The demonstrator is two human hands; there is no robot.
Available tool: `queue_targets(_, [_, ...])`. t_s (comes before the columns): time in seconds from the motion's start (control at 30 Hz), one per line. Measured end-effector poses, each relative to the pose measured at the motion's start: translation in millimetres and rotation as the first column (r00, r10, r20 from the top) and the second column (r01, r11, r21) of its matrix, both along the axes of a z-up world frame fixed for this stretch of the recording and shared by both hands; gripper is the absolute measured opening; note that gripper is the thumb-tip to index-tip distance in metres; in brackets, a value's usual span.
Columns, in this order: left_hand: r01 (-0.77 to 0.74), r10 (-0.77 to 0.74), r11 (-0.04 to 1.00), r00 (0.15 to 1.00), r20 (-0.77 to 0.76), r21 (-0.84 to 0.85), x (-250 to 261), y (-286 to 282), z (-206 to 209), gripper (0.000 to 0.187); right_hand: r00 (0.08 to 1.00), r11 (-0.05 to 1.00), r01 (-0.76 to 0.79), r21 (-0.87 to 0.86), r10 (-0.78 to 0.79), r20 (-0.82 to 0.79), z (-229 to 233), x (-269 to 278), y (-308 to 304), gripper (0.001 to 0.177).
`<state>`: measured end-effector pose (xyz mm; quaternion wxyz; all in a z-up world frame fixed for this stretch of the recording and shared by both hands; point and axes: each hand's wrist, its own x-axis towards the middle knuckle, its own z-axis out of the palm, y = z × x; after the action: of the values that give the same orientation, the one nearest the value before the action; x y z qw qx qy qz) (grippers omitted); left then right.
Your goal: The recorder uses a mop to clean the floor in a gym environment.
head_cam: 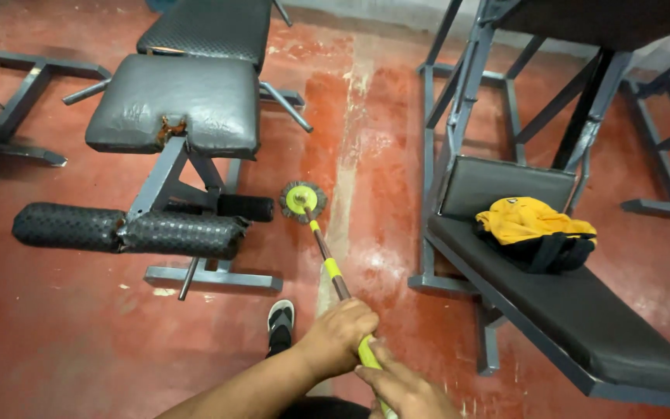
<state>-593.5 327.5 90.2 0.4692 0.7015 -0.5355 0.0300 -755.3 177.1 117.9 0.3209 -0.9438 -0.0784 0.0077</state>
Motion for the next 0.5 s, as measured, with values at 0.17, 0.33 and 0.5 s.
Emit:
queue_targets(0.17, [-0.008, 0.009, 0.999, 1.0, -0.009, 0.038, 61.1, 9.6, -19.4, 0.018, 0.948, 0.969, -0.246, -0.021, 0.245, 0.204, -97.9, 60.4, -15.5, 0.042])
queue_targets(0.33, [-0.057, 0.089, 0.973, 0.987, -0.134, 0.225, 135.2, 10.9, -38.8, 0.019, 0.979, 0.979, -0.202, 0.012, 0.202, -0.036, -78.9, 151.1, -3.9, 0.034])
queue_targets(0.5, [-0.107, 0.183, 0.967, 0.921, -0.343, 0.229, 195.1, 8.5, 18.1, 0.047, 0.986, 0.994, -0.064, 0.091, 0.049, 0.162, 31.0, 245.2, 16.3, 0.04])
